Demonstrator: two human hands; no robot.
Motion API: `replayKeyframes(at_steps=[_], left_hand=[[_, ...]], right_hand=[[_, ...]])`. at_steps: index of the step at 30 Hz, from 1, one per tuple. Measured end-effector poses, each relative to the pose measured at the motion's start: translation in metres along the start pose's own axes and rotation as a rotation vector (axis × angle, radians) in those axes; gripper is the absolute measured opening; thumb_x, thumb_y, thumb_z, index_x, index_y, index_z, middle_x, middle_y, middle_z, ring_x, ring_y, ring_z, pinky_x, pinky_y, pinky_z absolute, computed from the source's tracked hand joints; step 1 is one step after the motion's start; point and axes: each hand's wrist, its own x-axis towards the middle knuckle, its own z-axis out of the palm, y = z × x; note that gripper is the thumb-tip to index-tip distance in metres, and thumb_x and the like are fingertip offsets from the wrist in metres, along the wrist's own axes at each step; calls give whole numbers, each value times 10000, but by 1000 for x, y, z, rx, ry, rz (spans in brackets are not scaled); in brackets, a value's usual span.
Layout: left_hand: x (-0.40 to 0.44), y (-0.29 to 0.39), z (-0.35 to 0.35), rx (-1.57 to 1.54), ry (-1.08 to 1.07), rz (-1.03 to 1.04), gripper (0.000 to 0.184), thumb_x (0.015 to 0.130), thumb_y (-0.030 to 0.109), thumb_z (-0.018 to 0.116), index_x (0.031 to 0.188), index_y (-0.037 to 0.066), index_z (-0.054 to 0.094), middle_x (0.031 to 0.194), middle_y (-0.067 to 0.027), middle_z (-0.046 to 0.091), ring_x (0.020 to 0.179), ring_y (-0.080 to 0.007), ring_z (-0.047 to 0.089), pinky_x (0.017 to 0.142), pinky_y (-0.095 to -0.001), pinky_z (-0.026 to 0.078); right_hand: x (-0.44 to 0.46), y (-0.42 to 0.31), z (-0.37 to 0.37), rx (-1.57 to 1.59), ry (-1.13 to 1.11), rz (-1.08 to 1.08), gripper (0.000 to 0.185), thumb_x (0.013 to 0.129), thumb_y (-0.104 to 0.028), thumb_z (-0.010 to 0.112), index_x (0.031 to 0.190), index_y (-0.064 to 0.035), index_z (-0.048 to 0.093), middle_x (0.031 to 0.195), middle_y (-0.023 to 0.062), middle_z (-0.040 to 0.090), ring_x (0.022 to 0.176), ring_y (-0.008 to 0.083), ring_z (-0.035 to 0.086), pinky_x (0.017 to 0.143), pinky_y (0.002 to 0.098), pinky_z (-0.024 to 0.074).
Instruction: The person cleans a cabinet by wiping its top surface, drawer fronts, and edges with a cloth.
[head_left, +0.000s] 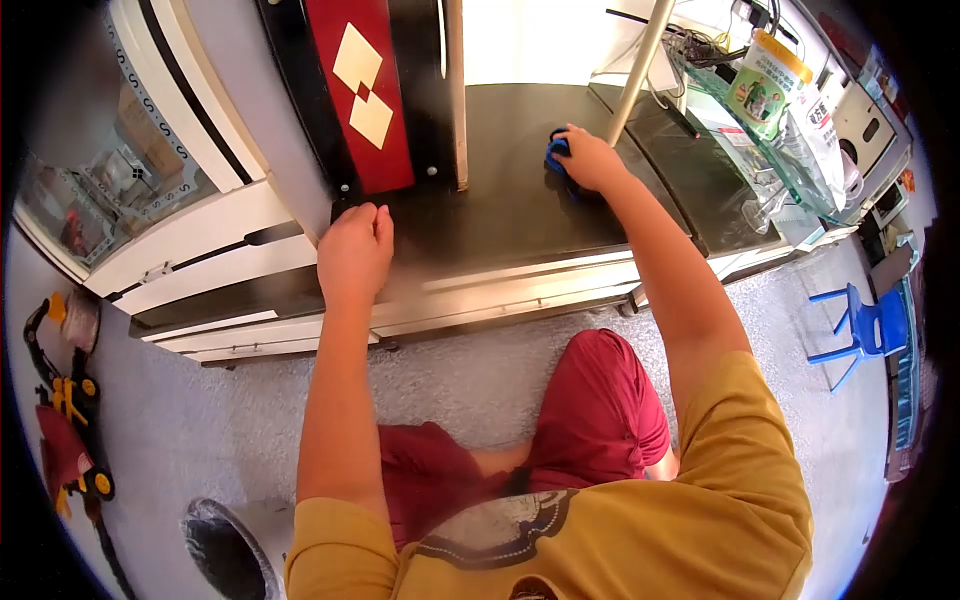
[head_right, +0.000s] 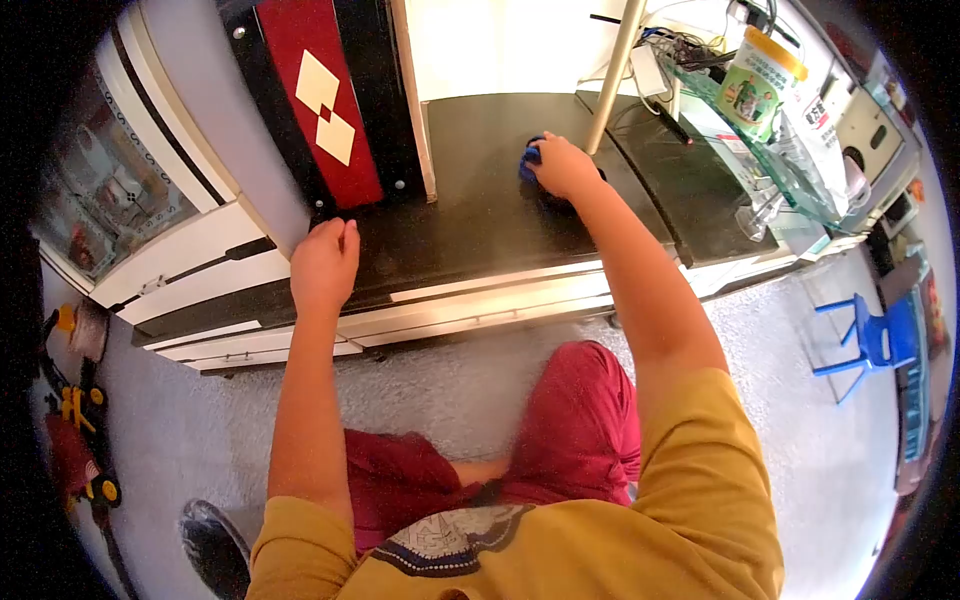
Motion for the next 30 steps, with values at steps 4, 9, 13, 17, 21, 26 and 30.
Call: replayKeyframes(at_steps=[4, 9, 13, 17, 21, 26, 30], left_hand=[[0, -3, 2, 10, -23, 4, 362, 1060, 297, 590, 850, 2, 602, 876, -203, 662, 800, -452, 637, 717, -542, 505], [1, -3, 0, 6, -45, -5, 370, 1065, 308, 570, 855, 7, 613, 900, -207, 670, 832, -451, 647, 747, -548, 512], [2, -9, 4, 33, -28, 26, 367, 1065, 309, 567, 858, 11, 623, 910, -208, 675, 838, -455, 650, 751, -551, 520], [3, -9, 4, 59, -29, 39, 324, 1032, 283, 601, 841, 25, 650, 883, -184, 683, 837, -410, 675, 753, -530, 548], [1, -8, 2, 60, -35, 40, 329, 1032, 283, 603, 828, 27, 640, 874, -182, 677, 828, -404, 674, 745, -526, 546], [-2, -4, -4, 3, -32, 49, 356, 1059, 289, 589, 844, 7, 622, 891, -212, 674, 833, -450, 658, 739, -547, 522], [0, -7, 1, 5, -18, 47, 349, 1058, 289, 591, 853, 9, 624, 899, -203, 678, 829, -446, 657, 742, -543, 518]], right_hand=[[31, -51, 13, -171, -2, 67, 445, 1061, -401, 600, 1378, -96, 663, 1599, 117, 509, 1443, 330, 492, 1171, 477, 440], [24, -108, 25, -89, 40, -13, 507, 1025, -424, 600, 1416, -105, 647, 1670, 132, 428, 1553, 355, 373, 1246, 542, 338], [-14, -117, 17, 18, 3, -188, 492, 978, -398, 656, 1419, -178, 655, 1676, 127, 421, 1550, 383, 383, 1236, 577, 359], [-80, -119, -2, 113, 36, -367, 426, 956, -254, 688, 1359, -124, 652, 1646, 147, 451, 1516, 416, 417, 1224, 547, 386], [-143, -107, -20, 192, 107, -483, 467, 891, -180, 754, 1343, -116, 657, 1609, 131, 499, 1469, 392, 485, 1183, 467, 444], [-163, -43, -31, 39, 176, -241, 459, 908, -200, 751, 1357, -169, 663, 1592, 87, 538, 1352, 376, 580, 1132, 454, 489], [-136, 7, -34, 40, 139, 63, 424, 968, -331, 702, 1353, -156, 688, 1579, 126, 548, 1364, 404, 567, 1171, 485, 434]])
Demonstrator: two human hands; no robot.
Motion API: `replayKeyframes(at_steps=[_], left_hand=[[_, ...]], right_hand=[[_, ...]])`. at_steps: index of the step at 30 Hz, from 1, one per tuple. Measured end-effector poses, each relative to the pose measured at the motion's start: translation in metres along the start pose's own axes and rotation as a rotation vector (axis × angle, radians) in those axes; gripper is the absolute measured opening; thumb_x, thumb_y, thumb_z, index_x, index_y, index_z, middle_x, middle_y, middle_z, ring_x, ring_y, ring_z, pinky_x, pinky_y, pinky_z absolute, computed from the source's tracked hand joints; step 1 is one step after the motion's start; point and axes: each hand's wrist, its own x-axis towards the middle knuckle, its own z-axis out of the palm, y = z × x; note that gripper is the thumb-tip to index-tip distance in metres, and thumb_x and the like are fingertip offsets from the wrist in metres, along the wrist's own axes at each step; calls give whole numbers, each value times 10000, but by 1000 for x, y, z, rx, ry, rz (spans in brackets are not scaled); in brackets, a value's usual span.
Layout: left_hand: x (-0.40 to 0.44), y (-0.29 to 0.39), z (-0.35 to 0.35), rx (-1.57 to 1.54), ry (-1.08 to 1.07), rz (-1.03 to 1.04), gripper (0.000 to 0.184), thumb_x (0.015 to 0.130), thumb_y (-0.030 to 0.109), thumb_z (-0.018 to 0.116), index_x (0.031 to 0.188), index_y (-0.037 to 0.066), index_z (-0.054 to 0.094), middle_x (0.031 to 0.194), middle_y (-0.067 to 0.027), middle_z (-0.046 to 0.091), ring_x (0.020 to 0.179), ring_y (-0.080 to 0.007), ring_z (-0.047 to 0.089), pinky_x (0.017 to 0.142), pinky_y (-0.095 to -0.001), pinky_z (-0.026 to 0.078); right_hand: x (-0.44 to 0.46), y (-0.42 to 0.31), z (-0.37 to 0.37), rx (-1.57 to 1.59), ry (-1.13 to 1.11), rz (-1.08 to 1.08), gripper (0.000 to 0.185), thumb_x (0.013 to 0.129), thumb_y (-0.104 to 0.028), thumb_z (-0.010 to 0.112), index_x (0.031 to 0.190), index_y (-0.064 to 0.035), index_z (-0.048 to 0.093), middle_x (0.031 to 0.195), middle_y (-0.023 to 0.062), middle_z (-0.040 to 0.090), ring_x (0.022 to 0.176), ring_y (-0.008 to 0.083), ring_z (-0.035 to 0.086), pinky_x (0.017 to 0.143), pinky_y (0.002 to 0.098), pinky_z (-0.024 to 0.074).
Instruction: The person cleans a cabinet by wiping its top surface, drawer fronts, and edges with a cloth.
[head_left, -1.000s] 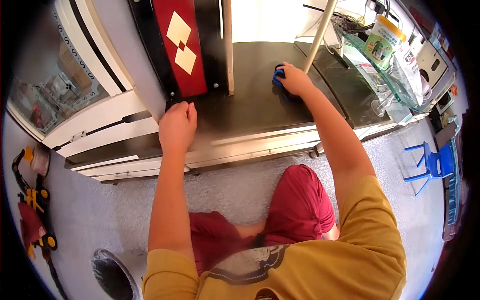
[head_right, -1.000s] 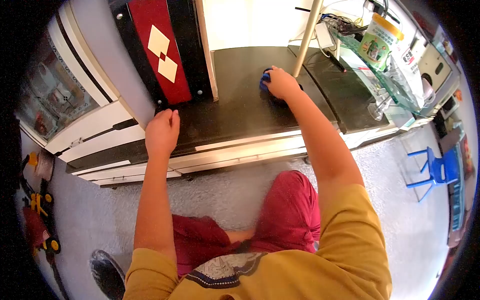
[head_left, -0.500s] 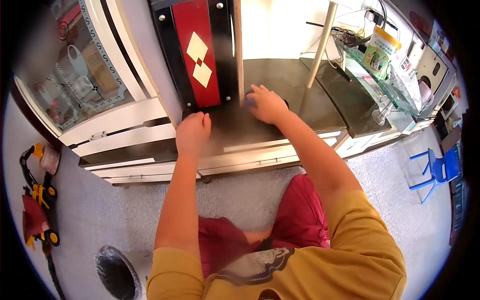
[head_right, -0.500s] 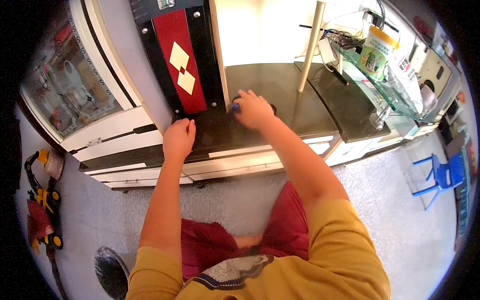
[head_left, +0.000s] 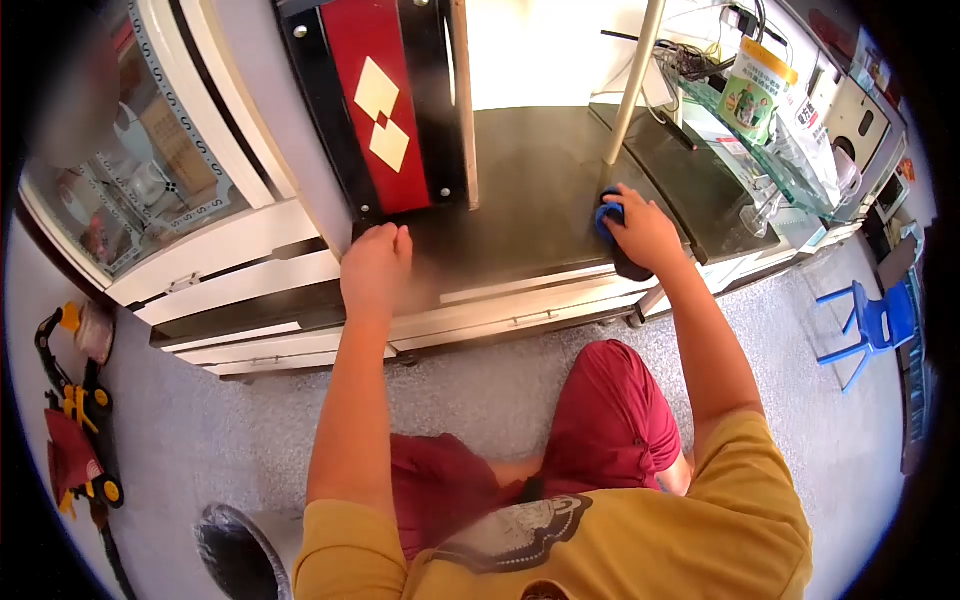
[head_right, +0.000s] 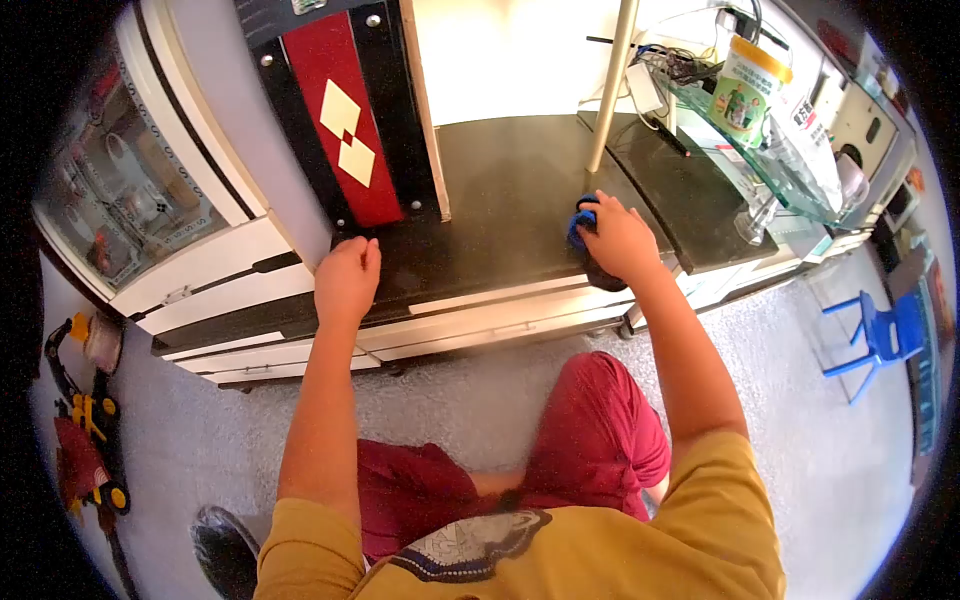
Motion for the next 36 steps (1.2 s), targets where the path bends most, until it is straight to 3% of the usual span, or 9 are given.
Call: replayKeyframes(at_steps=[4, 7, 10, 13, 19, 23, 29, 33, 36], left_hand=[[1, 2, 1, 14, -28, -54, 345, 1061, 291, 587, 867, 7, 625, 907, -196, 683, 824, -446, 652, 741, -546, 513], [3, 7, -2, 45, -24, -63, 314, 1034, 266, 609, 851, 13, 642, 906, -190, 695, 831, -444, 666, 750, -541, 541], [3, 5, -2, 43, -24, -42, 335, 1045, 282, 602, 856, 6, 629, 900, -198, 685, 820, -453, 652, 734, -543, 520], [2, -3, 1, 10, -14, -20, 370, 1063, 308, 592, 869, -7, 608, 870, -217, 657, 790, -464, 626, 707, -540, 487], [3, -2, 0, 7, -48, -44, 350, 1047, 288, 608, 834, 11, 602, 862, -215, 652, 789, -452, 637, 696, -540, 494], [1, 0, -1, 8, -30, -45, 356, 1053, 289, 604, 828, 14, 600, 842, -210, 641, 764, -451, 625, 684, -536, 490], [2, 3, -3, -1, -19, -34, 401, 1072, 314, 588, 843, -15, 569, 842, -241, 632, 757, -473, 605, 684, -528, 475], [0, 3, 1, 32, 1, -16, 371, 1062, 290, 592, 821, 8, 575, 851, -209, 642, 777, -455, 625, 693, -536, 494], [1, 3, 2, 49, 0, -27, 355, 1054, 277, 597, 812, 18, 577, 853, -194, 648, 787, -446, 632, 697, -540, 504]], right_hand=[[5, -29, 6, -263, 56, -8, 445, 946, -348, 715, 1321, -110, 691, 1521, 157, 579, 1389, 350, 549, 1166, 468, 436], [-4, -84, 13, -122, 21, -171, 457, 914, -304, 755, 1293, -60, 678, 1528, 171, 539, 1376, 365, 543, 1145, 472, 453], [-16, -147, 16, -54, -33, -336, 455, 890, -352, 790, 1221, -51, 708, 1520, 191, 552, 1374, 358, 535, 1139, 457, 455], [-24, -162, 37, 44, 172, -391, 467, 854, -340, 818, 1215, -61, 719, 1483, 176, 602, 1356, 343, 552, 1132, 455, 455], [-25, -95, 26, 93, 243, -295, 416, 842, -292, 812, 1220, -130, 750, 1449, 107, 648, 1352, 275, 592, 1158, 500, 451], [-30, -21, 18, 69, 353, -170, 388, 851, -244, 789, 1220, -131, 744, 1407, 88, 686, 1242, 278, 671, 1167, 518, 456], [-48, 85, 2, -118, 503, -6, 409, 886, -226, 767, 1283, -145, 711, 1433, 82, 669, 1218, 289, 680, 1188, 496, 423], [-56, 68, 13, -214, 633, -4, 446, 879, -214, 764, 1306, -112, 684, 1500, 131, 607, 1342, 343, 600, 1196, 521, 403], [-64, 19, 34, 2, 687, -96, 538, 784, -115, 817, 1294, -59, 655, 1532, 197, 541, 1404, 448, 512, 1220, 578, 357]])
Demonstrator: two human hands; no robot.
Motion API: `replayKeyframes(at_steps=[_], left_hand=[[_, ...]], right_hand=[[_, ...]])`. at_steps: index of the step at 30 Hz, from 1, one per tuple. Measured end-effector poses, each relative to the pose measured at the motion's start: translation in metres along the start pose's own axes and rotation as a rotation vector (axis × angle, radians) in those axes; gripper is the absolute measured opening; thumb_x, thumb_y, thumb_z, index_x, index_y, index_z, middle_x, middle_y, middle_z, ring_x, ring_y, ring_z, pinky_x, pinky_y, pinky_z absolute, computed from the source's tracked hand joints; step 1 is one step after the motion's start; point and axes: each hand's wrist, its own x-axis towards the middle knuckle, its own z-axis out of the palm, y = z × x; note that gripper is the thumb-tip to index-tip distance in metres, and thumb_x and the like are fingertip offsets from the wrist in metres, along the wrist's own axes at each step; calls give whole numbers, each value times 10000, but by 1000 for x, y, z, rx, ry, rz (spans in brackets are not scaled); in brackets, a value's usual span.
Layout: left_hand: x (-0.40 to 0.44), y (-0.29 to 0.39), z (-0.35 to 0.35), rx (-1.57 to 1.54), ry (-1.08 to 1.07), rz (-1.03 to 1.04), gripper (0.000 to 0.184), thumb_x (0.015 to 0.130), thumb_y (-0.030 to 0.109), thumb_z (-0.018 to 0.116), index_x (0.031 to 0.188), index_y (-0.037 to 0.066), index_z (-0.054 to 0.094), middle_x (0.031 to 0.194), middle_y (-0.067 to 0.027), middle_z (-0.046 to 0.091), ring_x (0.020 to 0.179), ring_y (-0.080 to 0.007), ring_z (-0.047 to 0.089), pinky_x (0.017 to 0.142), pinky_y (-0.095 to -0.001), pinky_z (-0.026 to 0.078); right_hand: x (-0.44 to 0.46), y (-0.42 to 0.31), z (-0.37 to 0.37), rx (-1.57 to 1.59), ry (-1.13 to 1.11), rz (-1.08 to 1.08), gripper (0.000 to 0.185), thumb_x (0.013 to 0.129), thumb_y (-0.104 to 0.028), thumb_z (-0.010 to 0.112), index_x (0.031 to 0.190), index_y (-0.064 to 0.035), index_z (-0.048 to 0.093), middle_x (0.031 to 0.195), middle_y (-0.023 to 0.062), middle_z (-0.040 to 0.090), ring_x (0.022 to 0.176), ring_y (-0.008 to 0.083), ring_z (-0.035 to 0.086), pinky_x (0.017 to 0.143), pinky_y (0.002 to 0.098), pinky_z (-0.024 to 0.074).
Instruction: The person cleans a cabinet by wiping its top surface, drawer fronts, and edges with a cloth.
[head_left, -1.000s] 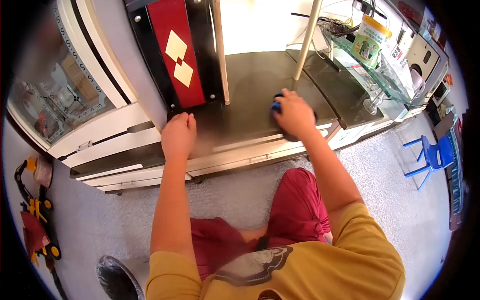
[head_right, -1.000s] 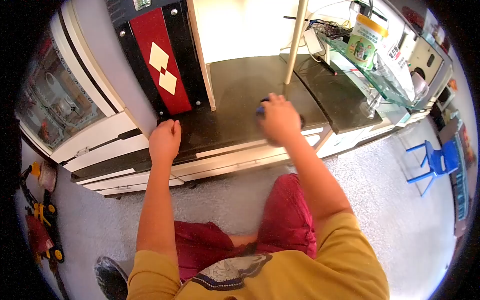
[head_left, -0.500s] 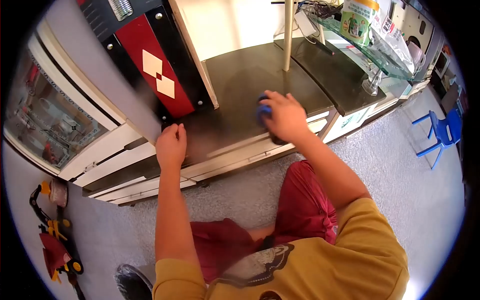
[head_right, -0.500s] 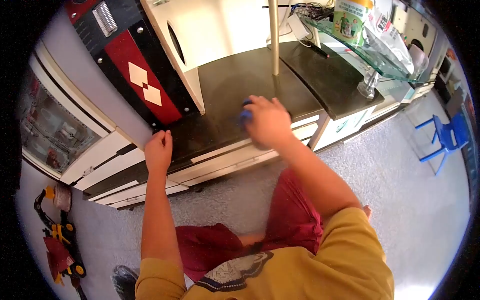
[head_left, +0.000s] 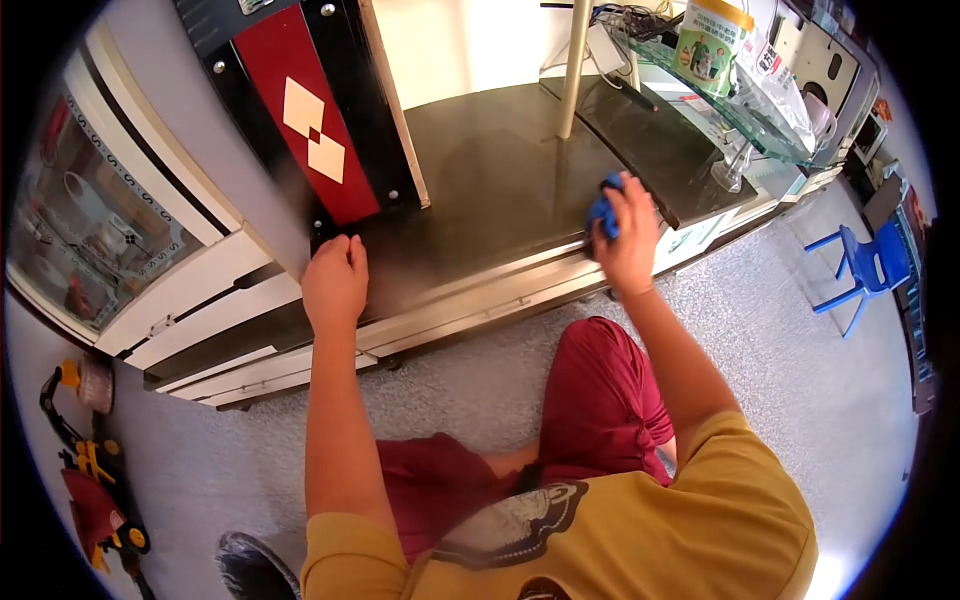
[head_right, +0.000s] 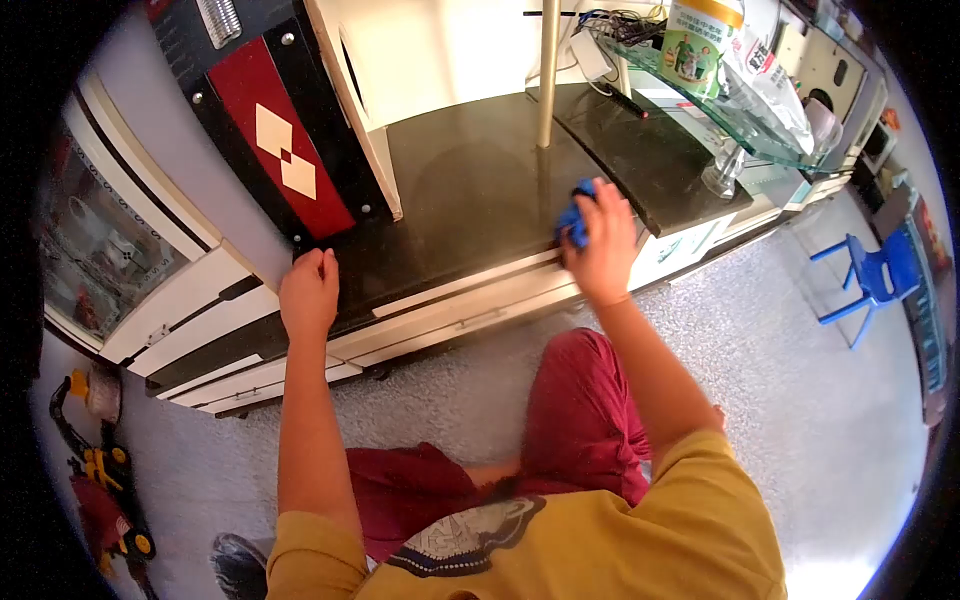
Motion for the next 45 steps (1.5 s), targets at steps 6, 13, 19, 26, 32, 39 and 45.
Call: replayKeyframes(at_steps=[6, 13, 19, 26, 32, 39, 45], left_hand=[[1, -1, 0, -3, -7, 13, 370, 1065, 291, 591, 837, 1, 584, 868, -227, 649, 790, -469, 625, 700, -548, 492], [7, -21, 9, -13, 1, -30, 341, 1055, 292, 603, 858, 15, 628, 892, -212, 678, 795, -465, 645, 701, -557, 503], [5, -12, 2, -42, -11, -15, 359, 1057, 295, 613, 841, 9, 630, 860, -225, 658, 759, -465, 626, 681, -546, 484], [3, -8, 0, -58, -15, 16, 372, 1052, 274, 615, 815, -11, 582, 808, -221, 615, 715, -448, 589, 651, -509, 458], [4, -6, -3, -95, -38, 33, 393, 1060, 274, 609, 813, -23, 537, 765, -217, 559, 671, -403, 518, 646, -471, 443], [3, -9, -1, -99, -35, 46, 406, 1076, 289, 602, 836, -28, 516, 745, -213, 531, 645, -344, 470, 645, -438, 444], [1, -4, 1, -78, 16, 57, 400, 1068, 281, 600, 824, -28, 535, 770, -216, 573, 667, -391, 535, 654, -467, 454]], right_hand=[[-9, -153, 23, 132, -228, -107, 451, 875, -90, 684, 1318, -18, 649, 1520, 242, 514, 1442, 463, 457, 1209, 673, 315], [-5, -282, 67, 258, -136, -376, 374, 910, -180, 613, 1225, 14, 661, 1429, 268, 578, 1355, 456, 542, 1202, 642, 351], [-4, -250, 73, 353, -90, -427, 299, 899, -199, 617, 1147, -48, 691, 1296, 204, 656, 1302, 397, 589, 1217, 639, 338], [1, -159, 40, 248, -153, -480, 268, 895, -200, 634, 1144, -143, 715, 1278, 100, 684, 1261, 303, 635, 1247, 638, 305], [4, -82, 20, 203, -123, -463, 277, 890, -155, 657, 1163, -183, 684, 1227, 69, 649, 1240, 256, 644, 1270, 599, 295], [5, 28, -12, -26, -108, -367, 365, 866, -91, 675, 1227, -136, 660, 1283, 96, 653, 1315, 287, 619, 1266, 604, 291], [0, 54, -28, -188, -185, -161, 527, 794, -8, 744, 1298, -99, 623, 1388, 146, 609, 1456, 374, 499, 1285, 573, 274]])
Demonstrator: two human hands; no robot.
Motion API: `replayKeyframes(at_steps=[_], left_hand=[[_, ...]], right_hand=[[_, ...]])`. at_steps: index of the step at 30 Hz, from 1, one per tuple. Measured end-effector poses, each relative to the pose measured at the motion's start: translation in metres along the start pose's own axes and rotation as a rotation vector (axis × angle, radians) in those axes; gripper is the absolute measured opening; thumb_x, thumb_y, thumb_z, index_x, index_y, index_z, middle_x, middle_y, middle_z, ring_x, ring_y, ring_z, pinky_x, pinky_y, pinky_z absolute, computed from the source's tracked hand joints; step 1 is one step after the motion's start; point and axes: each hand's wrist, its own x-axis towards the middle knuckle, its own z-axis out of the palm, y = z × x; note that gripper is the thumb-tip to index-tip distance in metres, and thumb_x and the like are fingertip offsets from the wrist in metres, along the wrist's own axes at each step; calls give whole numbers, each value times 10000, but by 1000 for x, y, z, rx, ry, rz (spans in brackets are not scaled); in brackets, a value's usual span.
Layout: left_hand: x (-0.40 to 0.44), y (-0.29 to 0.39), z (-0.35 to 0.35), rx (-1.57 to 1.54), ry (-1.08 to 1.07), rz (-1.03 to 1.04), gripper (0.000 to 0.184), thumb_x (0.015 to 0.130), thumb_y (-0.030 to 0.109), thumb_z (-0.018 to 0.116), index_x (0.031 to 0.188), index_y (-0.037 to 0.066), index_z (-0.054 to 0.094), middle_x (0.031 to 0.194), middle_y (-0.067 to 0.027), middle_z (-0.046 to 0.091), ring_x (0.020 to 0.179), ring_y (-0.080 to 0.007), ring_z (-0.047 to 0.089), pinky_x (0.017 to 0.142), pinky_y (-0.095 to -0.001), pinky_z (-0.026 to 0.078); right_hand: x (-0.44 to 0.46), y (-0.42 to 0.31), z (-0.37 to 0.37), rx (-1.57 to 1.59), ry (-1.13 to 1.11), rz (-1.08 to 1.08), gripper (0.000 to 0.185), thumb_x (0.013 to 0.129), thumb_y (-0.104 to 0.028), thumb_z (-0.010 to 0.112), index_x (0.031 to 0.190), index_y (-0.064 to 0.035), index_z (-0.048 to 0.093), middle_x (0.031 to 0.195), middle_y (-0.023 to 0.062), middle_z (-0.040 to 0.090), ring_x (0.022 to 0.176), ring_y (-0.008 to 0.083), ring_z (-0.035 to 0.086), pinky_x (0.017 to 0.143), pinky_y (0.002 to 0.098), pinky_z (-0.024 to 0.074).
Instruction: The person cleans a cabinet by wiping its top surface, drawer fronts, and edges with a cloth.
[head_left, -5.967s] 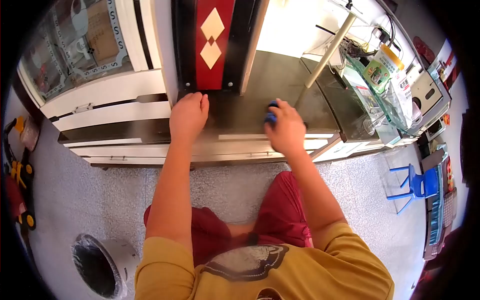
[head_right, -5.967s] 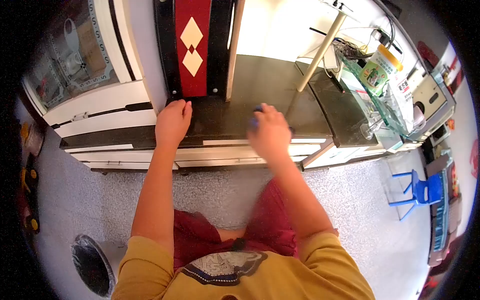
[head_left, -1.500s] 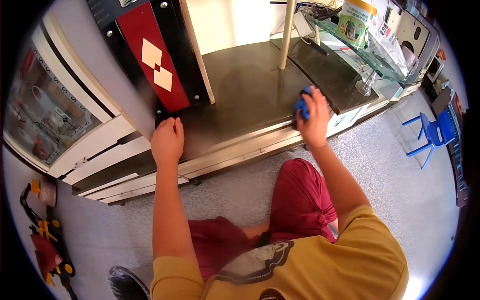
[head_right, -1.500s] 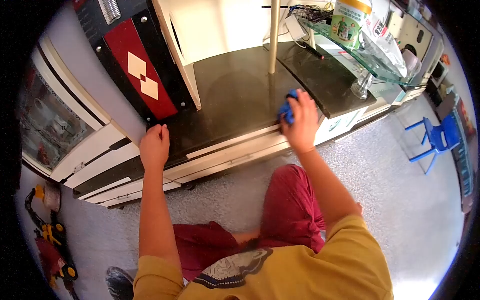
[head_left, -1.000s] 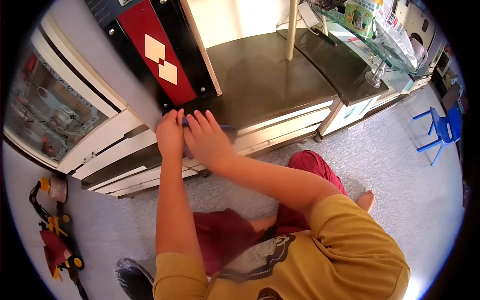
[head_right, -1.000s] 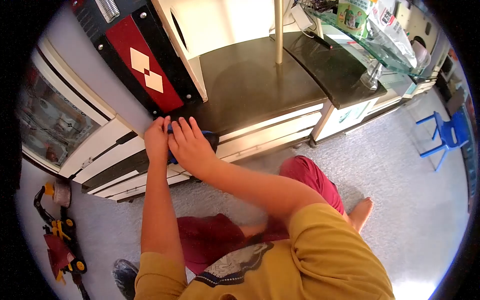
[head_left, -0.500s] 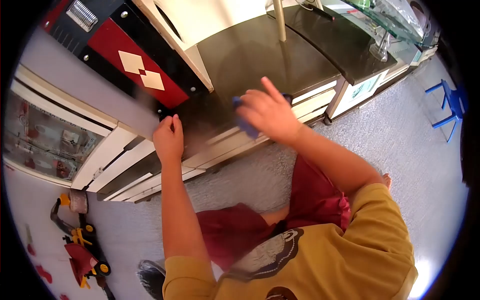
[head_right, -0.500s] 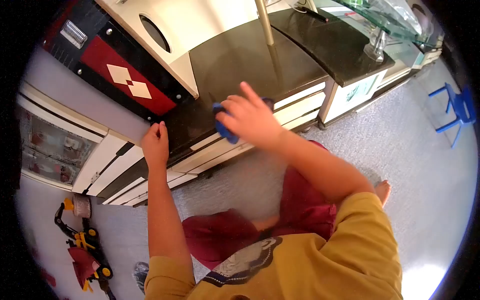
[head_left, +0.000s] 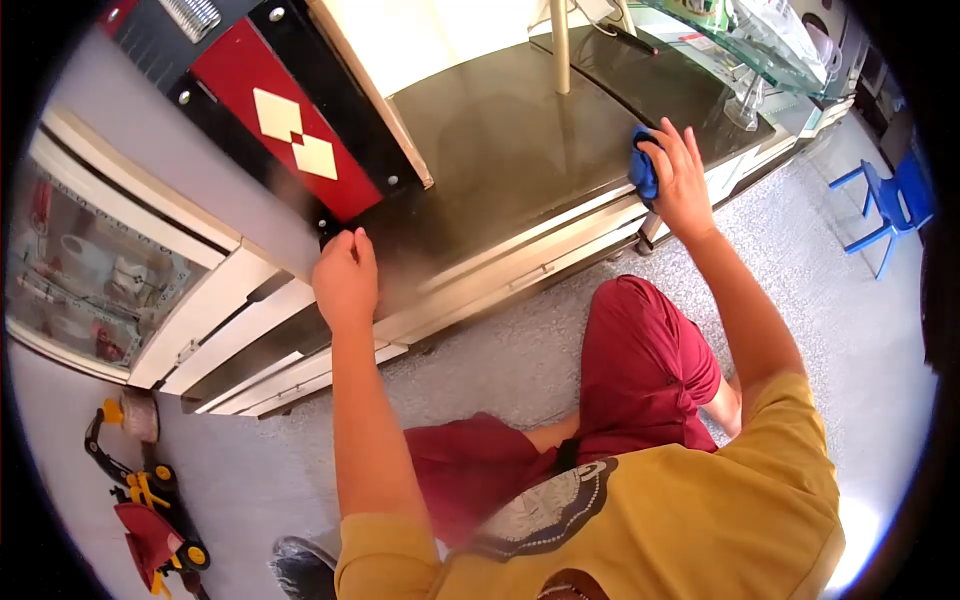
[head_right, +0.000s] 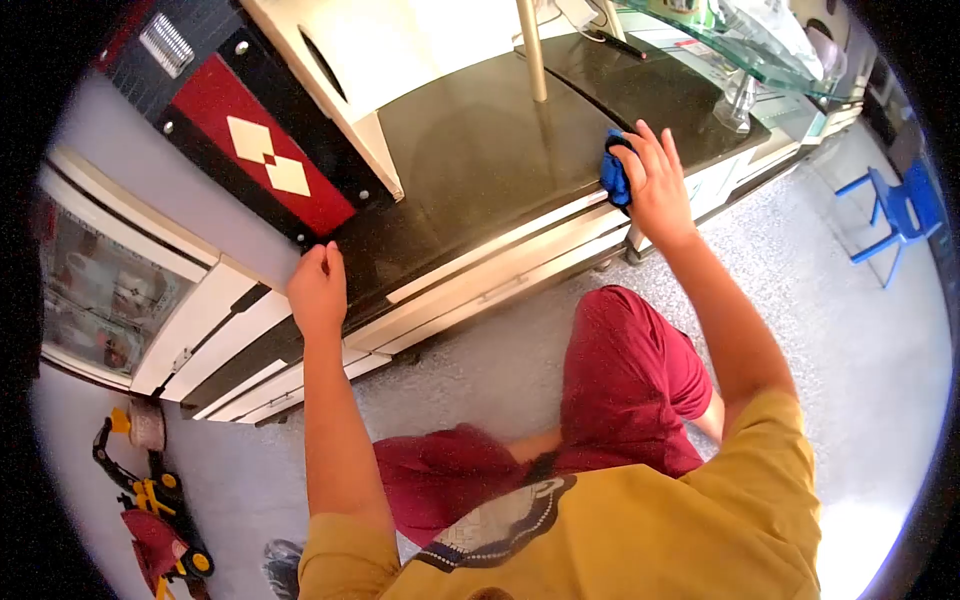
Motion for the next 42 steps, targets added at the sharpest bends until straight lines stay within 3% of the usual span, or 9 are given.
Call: replayKeyframes(at_steps=[2, 6, 10, 12, 15, 28, 33, 37, 42], left_hand=[[-1, 1, -1, 17, -10, -15, 383, 1063, 282, 596, 822, -13, 560, 795, -206, 597, 704, -409, 572, 667, -491, 466], [1, 3, -2, 56, -50, -52, 363, 1052, 284, 593, 812, 12, 588, 824, -186, 624, 760, -431, 618, 683, -532, 482], [2, 0, -3, 51, -42, -40, 368, 1057, 288, 598, 817, 9, 592, 839, -196, 637, 766, -442, 624, 683, -529, 487], [1, -1, -2, 46, -11, -18, 366, 1060, 290, 603, 830, 5, 602, 849, -203, 646, 765, -446, 626, 683, -526, 487], [4, -7, -2, -15, -47, -107, 365, 1061, 293, 615, 847, -3, 617, 854, -214, 652, 762, -448, 626, 680, -523, 484], [1, 1, -4, 2, -65, -76, 379, 1057, 279, 612, 821, -15, 571, 806, -217, 606, 697, -420, 563, 657, -482, 461], [1, 0, -2, -23, -59, -83, 379, 1054, 271, 614, 813, -17, 561, 781, -206, 583, 674, -396, 526, 649, -472, 452], [2, 0, -4, 10, -63, -66, 375, 1050, 266, 617, 811, -19, 568, 784, -207, 591, 682, -402, 551, 650, -475, 457], [2, -2, -2, 23, -22, -30, 370, 1047, 273, 611, 814, -13, 588, 800, -212, 614, 715, -424, 590, 661, -493, 469]], right_hand=[[-3, -28, 3, 129, 93, 35, 449, 836, 30, 687, 1275, -52, 643, 1428, 191, 587, 1470, 448, 464, 1238, 615, 343], [12, -171, 16, 428, 87, -69, 225, 920, -110, 672, 1112, -13, 737, 1372, 207, 630, 1414, 478, 506, 1214, 629, 350], [49, -277, 11, 555, -20, -276, 261, 878, -152, 644, 1090, -15, 710, 1346, 212, 629, 1367, 432, 525, 1147, 585, 404], [48, -323, 22, 556, 186, -298, 305, 882, -182, 629, 1141, -29, 678, 1334, 203, 631, 1331, 422, 552, 1151, 579, 406], [51, -342, 28, 510, 177, -212, 322, 879, -197, 626, 1171, -66, 658, 1329, 185, 637, 1299, 393, 580, 1167, 567, 403], [30, -170, 23, 421, 160, -301, 335, 878, -164, 675, 1213, -173, 683, 1328, 90, 644, 1315, 308, 605, 1221, 537, 372], [8, -79, 22, 260, 127, -146, 343, 903, -103, 654, 1245, -138, 672, 1409, 118, 626, 1445, 335, 529, 1242, 574, 344], [-9, -29, 15, 174, 148, 93, 577, 801, 50, 705, 1350, -106, 622, 1526, 139, 551, 1494, 393, 457, 1238, 541, 376], [-46, -66, 18, 359, 326, 535, 799, 783, 180, 609, 1525, -92, 484, 1697, 175, 369, 1543, 441, 370, 1234, 467, 380]])
